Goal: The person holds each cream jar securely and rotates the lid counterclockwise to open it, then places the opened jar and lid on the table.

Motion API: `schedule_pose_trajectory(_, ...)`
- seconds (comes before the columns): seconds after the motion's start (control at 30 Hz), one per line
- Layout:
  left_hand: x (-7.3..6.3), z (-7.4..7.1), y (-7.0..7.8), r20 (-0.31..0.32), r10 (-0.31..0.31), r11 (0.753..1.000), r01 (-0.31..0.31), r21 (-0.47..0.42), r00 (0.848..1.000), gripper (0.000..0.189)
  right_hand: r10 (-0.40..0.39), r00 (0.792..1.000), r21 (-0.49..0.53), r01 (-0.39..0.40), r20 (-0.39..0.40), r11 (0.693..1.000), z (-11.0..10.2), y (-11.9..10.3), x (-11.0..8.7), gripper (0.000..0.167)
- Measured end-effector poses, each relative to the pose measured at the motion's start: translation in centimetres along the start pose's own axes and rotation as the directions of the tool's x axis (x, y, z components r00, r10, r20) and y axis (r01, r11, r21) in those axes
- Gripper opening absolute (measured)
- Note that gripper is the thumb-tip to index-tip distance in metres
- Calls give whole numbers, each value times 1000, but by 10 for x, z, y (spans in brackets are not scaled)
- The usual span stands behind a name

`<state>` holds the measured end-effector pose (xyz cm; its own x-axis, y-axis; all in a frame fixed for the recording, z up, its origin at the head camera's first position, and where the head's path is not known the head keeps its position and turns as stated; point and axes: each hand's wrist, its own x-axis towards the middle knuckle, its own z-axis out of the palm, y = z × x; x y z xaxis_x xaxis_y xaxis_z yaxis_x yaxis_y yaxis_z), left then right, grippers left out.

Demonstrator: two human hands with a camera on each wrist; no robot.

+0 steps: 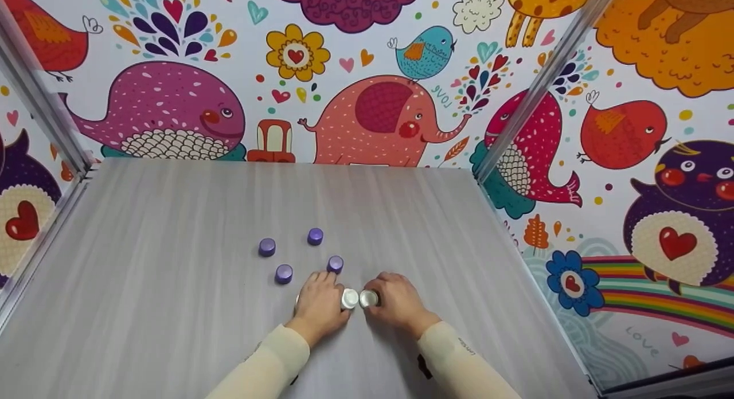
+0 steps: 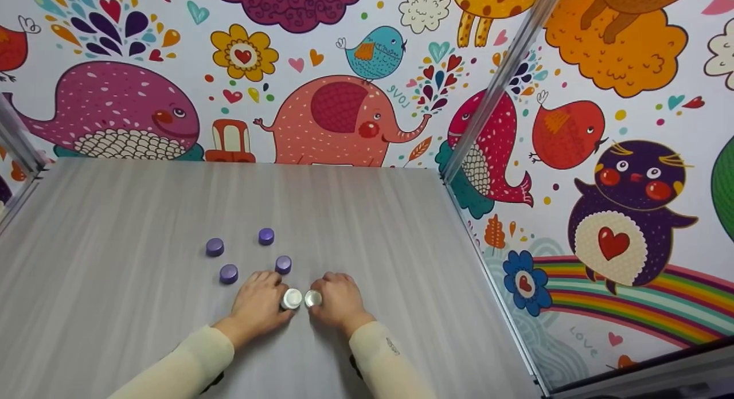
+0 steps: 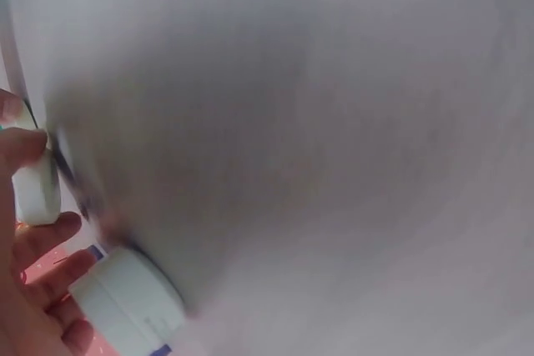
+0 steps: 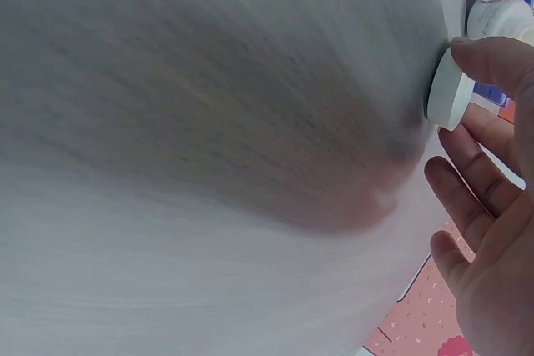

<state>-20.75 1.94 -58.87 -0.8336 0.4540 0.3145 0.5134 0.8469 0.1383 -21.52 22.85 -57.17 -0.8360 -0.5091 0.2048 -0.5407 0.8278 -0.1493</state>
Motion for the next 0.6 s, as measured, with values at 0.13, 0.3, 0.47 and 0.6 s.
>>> schedule_pose_trajectory(0.13, -1, 3, 0, -9, -5, 1000, 5, 4, 1000, 38, -8, 1000, 6, 8, -6, 1000, 0, 0, 0, 27)
schedule_pose_trajectory(0.3, -1, 5, 0, -22, -16, 1000, 16, 3, 1000, 37, -19, 1000, 5, 19, -4, 1000, 0, 0, 1, 28)
schedule_pose_trajectory(0.47, -1, 5, 1, -4, -46, 999, 46, -10, 999, 38, -15, 1000, 4, 15, 14, 1000, -1, 1, 2, 28)
schedule_pose_trajectory(0.6, -1, 3, 2, 11, -66, 998, 66, -22, 998, 37, -30, 1000, 1, 30, 7, 1000, -2, 1, 2, 26)
